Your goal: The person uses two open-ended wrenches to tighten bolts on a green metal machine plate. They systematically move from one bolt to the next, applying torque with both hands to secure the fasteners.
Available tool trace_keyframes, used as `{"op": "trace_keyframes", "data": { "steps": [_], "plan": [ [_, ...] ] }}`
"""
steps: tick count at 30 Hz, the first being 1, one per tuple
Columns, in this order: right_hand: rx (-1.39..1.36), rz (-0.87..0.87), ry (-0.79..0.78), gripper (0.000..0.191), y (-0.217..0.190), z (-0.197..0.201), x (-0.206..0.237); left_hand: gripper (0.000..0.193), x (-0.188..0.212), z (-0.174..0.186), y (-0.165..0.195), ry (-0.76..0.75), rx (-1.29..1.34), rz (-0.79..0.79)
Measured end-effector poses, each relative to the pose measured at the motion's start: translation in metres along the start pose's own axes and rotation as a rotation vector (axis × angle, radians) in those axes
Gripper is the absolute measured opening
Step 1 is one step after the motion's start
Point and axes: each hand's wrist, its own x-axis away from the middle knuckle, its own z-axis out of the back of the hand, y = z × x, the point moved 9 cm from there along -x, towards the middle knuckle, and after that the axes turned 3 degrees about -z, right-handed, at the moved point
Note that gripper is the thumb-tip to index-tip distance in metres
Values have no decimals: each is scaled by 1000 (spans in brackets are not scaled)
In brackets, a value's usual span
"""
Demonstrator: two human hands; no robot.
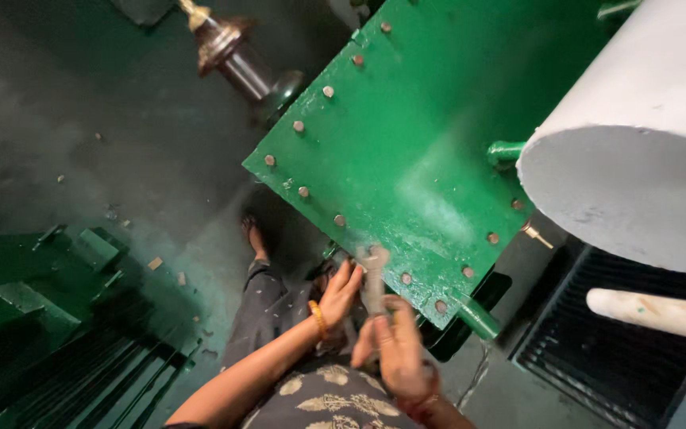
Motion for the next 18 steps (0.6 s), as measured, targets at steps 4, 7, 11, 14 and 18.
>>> {"op": "trace_keyframes", "data": {
  "steps": [4, 7, 11, 14, 18],
  "plan": [
    [302, 596, 313, 21, -107, 25, 35, 36, 15, 48, 56, 25, 75, -110],
    [204, 1053, 289, 25, -119, 1, 56, 36, 19, 101, 79, 164, 334, 54],
    [1091, 338, 363, 24, -34, -31, -39, 38, 1, 144, 99, 161, 217, 237],
    [1048, 143, 485, 34, -9, -21, -30, 37, -17, 152, 96, 60, 65, 360],
    [562, 698, 714, 17, -49, -27, 25, 35, -31, 155, 93, -59, 52, 463]
  ]
}}
